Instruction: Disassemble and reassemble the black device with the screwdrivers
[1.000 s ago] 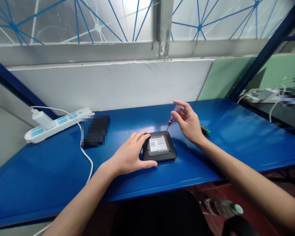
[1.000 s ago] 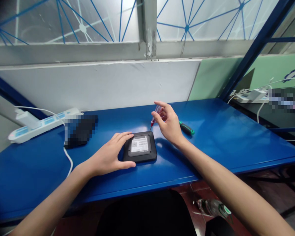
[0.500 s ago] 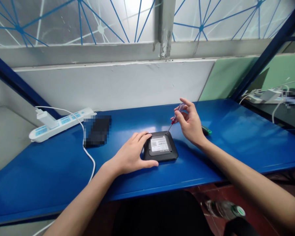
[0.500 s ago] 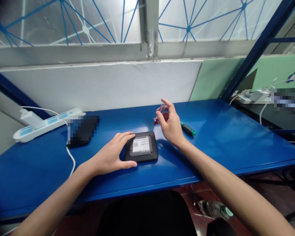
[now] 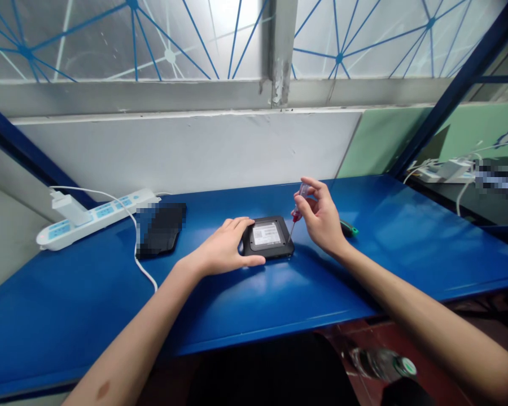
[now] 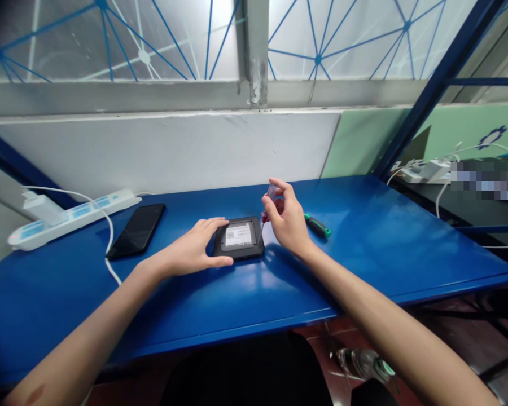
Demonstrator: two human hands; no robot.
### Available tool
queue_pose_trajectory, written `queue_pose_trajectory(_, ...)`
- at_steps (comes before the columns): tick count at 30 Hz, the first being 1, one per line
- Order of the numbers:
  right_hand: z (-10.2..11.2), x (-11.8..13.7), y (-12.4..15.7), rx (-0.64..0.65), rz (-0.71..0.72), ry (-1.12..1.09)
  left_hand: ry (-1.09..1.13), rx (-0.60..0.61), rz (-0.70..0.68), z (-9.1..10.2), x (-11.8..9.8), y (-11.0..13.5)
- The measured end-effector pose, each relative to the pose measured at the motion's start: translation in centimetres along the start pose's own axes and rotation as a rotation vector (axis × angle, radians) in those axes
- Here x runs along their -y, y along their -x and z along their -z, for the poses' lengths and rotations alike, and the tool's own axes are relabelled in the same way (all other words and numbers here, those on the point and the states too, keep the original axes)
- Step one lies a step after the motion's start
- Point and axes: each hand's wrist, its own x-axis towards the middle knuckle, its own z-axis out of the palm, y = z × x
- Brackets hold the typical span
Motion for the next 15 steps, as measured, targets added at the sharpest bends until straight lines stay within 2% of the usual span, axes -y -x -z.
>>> queue_pose_trajectory(5,0.0,0.1,0.0,-0.015,0.041,0.024,0.054,-0.003,-0.016,-0.2,0.7,-1.1)
queue_pose_trajectory(15,-0.2,0.3,0.2,0.006,0.045,0.045,0.057,-0.004,0.019,-1.0,0.2,-0.5)
